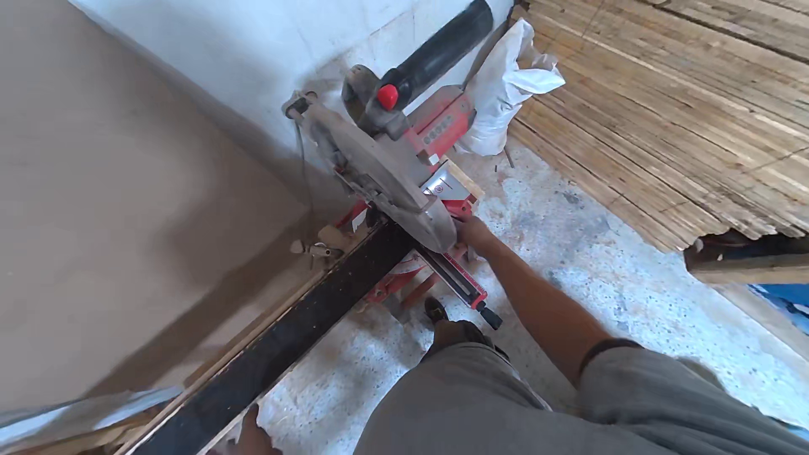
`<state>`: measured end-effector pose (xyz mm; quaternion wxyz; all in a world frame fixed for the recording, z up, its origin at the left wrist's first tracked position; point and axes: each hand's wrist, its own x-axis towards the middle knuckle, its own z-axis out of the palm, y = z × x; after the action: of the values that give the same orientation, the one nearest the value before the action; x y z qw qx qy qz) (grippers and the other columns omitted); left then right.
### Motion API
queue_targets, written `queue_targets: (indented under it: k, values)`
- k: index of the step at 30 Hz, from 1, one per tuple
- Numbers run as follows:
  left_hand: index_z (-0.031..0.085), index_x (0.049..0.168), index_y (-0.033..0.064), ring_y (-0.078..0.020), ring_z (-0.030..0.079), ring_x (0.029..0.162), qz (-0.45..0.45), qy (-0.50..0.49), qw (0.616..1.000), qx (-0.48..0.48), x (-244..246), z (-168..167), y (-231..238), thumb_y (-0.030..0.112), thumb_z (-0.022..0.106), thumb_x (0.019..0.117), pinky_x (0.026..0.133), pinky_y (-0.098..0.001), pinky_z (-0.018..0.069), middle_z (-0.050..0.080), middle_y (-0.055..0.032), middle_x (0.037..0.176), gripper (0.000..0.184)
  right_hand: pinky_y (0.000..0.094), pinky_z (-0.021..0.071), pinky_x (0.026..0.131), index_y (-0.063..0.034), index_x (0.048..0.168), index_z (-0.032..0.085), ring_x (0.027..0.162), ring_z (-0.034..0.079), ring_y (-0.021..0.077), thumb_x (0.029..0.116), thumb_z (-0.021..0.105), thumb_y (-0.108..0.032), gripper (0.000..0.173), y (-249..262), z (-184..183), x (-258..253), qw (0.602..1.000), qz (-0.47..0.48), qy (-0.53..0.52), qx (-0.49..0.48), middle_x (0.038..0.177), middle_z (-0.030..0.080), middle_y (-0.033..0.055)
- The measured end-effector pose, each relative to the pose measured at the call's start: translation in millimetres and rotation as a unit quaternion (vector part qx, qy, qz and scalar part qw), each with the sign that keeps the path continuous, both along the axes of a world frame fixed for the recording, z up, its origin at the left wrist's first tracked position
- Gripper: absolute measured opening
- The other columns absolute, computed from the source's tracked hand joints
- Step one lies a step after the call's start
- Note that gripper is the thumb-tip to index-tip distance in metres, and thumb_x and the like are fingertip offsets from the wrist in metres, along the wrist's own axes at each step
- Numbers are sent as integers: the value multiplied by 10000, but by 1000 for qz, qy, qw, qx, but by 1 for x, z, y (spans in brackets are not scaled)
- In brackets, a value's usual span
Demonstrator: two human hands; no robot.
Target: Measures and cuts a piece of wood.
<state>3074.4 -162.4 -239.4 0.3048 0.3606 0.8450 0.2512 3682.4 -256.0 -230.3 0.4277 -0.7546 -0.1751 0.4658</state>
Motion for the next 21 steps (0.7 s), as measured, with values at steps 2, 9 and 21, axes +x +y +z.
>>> queue_targets:
  k: [2,9,21]
  values:
    - [483,1454,-1,-346,576,1212,-4,-138,988,-62,12,-1,-7,433,563,1033,989,-579,485,569,-242,1371,610,477,581,836,-68,1300,626,921,689,255,1033,555,-489,503,-45,11,-4,999,31,36,-10,1094,702,154]
    - [463,1488,17,-282,650,1215,-223,-376,886,-156,107,30,-48,283,638,1012,1026,-471,553,644,-164,1347,573,395,609,768,-6,1260,633,836,709,218,1038,586,-287,361,-53,23,-125,965,215,141,-44,993,725,123]
    - [499,1359,-59,-280,679,1127,50,-547,819,166,-38,65,-109,225,786,821,1012,-480,556,687,-178,1231,673,428,603,858,-9,1312,602,1025,721,239,1099,335,-439,549,77,25,-402,875,453,168,-27,1155,737,130]
